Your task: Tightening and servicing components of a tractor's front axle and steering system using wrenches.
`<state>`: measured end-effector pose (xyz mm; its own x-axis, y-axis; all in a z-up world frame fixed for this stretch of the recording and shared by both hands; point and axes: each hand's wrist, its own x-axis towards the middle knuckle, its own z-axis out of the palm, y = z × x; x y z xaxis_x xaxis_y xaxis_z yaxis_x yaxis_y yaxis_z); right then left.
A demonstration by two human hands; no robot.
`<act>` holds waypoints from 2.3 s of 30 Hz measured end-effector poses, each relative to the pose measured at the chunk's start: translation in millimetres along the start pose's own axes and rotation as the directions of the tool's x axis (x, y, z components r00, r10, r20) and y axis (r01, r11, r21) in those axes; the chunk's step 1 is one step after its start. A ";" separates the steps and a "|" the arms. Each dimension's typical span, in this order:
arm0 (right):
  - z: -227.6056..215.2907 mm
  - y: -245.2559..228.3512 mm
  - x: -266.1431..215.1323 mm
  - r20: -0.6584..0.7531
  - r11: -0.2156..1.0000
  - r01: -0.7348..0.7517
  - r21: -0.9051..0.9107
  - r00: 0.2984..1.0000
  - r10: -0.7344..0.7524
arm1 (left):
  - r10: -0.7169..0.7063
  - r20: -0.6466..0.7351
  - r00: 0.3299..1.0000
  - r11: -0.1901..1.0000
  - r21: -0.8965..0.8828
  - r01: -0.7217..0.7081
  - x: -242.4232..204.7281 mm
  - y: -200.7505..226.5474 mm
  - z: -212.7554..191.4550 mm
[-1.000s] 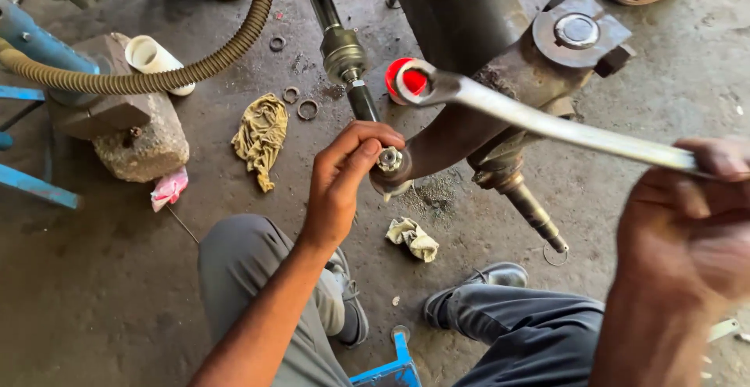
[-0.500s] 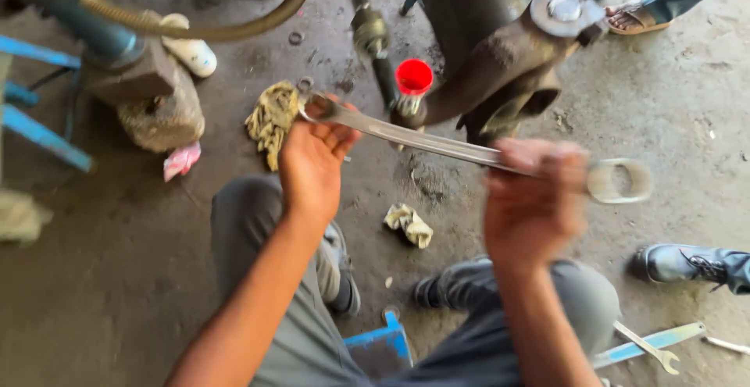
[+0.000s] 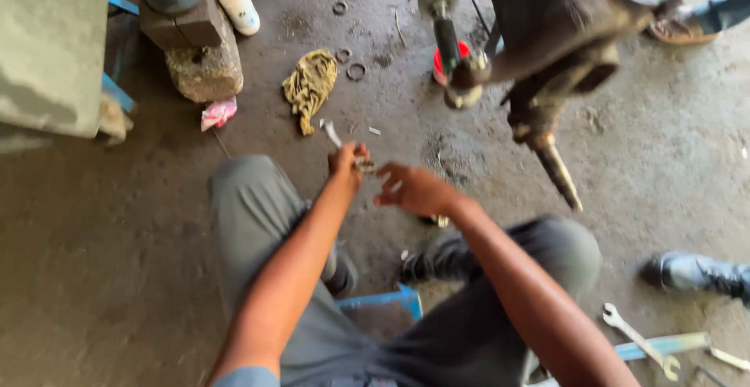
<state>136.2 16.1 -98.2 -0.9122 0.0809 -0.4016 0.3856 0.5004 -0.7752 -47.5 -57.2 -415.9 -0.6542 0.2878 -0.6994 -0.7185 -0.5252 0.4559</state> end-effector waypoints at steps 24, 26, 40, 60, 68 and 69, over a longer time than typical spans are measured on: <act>-1.5 170.6 221.5 0.098 0.873 -0.124 -0.472 0.976 0.192 | 0.054 0.727 0.684 -0.801 0.441 -0.405 171.7 -72.5 10.2; 1.9 175.3 224.5 0.090 0.890 -0.112 -0.443 0.982 0.168 | 0.045 0.697 0.715 -0.799 0.455 -0.393 164.2 -67.0 15.7; -0.4 158.6 226.9 0.085 0.927 0.005 -0.376 0.996 0.029 | 0.050 0.547 0.836 -0.800 0.523 -0.293 176.0 -56.6 15.8; 41.4 242.2 221.1 -0.147 0.812 -0.448 -0.374 0.893 0.425 | 0.472 -0.220 0.854 0.143 0.975 0.172 125.4 -73.7 0.2; 48.9 233.0 221.4 -0.128 0.801 -0.482 -0.354 0.874 0.469 | 0.385 -0.325 0.864 0.151 0.946 0.288 132.0 -67.6 8.1; 49.3 232.6 219.6 -0.101 0.789 -0.492 -0.369 0.865 0.492 | 0.371 -0.310 0.876 0.144 0.951 0.275 131.9 -67.8 11.2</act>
<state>32.4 107.7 -390.7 -0.6130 0.4031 -0.6795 0.7018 0.6729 -0.2339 -87.7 25.4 -532.9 -0.7662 -0.1906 -0.6137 -0.5080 0.7646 0.3967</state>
